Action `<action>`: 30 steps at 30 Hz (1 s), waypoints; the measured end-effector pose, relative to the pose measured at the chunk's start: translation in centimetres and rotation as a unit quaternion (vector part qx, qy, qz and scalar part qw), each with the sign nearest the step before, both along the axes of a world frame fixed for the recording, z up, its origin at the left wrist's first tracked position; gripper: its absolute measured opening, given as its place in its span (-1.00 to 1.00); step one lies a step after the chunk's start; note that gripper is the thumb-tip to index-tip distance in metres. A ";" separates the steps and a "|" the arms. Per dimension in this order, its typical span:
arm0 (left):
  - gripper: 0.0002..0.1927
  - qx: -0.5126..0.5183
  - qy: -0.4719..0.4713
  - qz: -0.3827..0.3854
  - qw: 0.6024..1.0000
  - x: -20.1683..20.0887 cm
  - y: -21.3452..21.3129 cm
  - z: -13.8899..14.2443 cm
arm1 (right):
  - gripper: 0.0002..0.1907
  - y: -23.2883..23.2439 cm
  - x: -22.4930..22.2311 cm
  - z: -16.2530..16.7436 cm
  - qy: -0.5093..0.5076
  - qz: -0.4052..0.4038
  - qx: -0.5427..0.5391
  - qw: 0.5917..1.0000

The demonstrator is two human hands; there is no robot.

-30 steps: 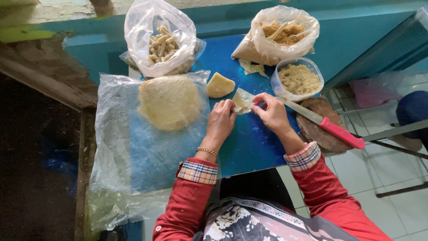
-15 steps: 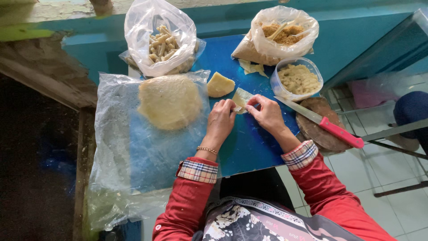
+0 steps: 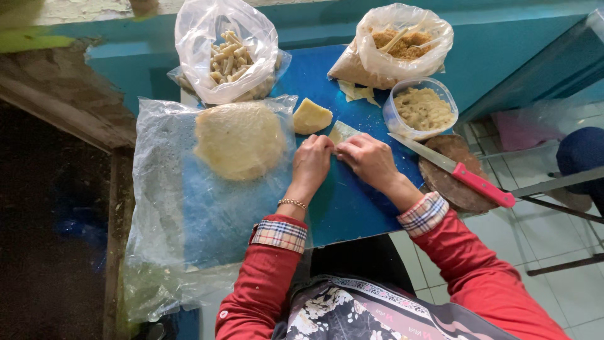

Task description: The person sits at a table and folds small square pastry wrappers around a filling, pinching each closed by hand and setting the folded pieces on the table. They occasionally reach into a bag of filling and a container of filling while working through the wrappers one at a time.

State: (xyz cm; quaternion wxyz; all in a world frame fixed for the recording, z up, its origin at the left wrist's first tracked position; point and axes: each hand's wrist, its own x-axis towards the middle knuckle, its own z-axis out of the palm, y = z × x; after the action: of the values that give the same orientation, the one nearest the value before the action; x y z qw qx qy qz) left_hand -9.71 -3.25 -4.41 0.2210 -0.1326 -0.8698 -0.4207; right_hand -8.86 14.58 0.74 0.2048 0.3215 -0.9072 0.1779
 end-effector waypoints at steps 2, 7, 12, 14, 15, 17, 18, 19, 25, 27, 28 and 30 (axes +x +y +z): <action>-0.96 -0.004 -0.024 0.011 1.000 -0.3 0.1 0.2 | -0.90 -0.1 -0.8 0.0 0.020 0.032 0.018 0.999; -0.93 -0.006 -0.025 -0.009 1.000 0.3 -0.2 1.3 | -0.94 0.1 -2.2 0.3 -0.032 0.057 -0.037 0.997; -0.93 -0.026 -0.011 -0.047 0.998 1.7 -0.8 2.2 | -0.90 0.5 -0.9 0.4 -0.065 0.032 -0.067 0.995; -0.93 -0.044 -0.025 -0.055 0.997 2.2 -0.8 2.3 | -0.90 0.7 -0.4 0.4 -0.096 0.028 -0.059 0.993; -0.92 -0.054 -0.029 -0.060 0.996 2.2 -0.8 2.4 | -0.90 0.8 -0.4 0.5 -0.107 0.024 -0.055 0.992; -0.91 -0.054 -0.081 -0.072 0.993 2.3 -1.0 2.7 | -0.89 1.2 -0.2 0.4 -0.162 0.024 -0.068 0.984; -0.91 -0.054 -0.108 -0.079 0.990 2.2 -1.1 2.8 | -0.89 1.4 -0.3 0.4 -0.189 0.024 -0.074 0.979; -0.92 -0.057 -0.110 -0.078 0.989 2.3 -1.0 3.0 | -0.89 1.5 -0.3 0.3 -0.199 0.020 -0.073 0.977; -0.93 -0.049 -0.144 -0.034 0.988 2.8 -0.5 3.5 | -0.85 1.6 -1.6 -0.7 -0.338 -0.005 -0.089 0.937; -0.93 -0.030 -0.157 -0.028 0.987 2.8 -0.2 3.5 | -0.84 1.5 -1.8 -0.7 -0.372 0.017 -0.122 0.920; -0.93 -0.026 -0.161 -0.026 0.986 2.7 -0.1 3.6 | -0.84 1.5 -1.8 -0.6 -0.374 0.001 -0.132 0.918; -0.94 -0.018 -0.170 -0.019 0.985 2.6 0.0 3.5 | -0.83 1.1 -1.1 -0.3 -0.380 -0.031 -0.153 0.912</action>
State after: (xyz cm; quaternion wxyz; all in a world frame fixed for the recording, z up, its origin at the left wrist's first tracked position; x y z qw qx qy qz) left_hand -7.09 -3.24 -0.87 0.0595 -0.0791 -0.8994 -0.4258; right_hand -9.99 15.71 0.48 -0.1036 0.1664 -0.8876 0.4168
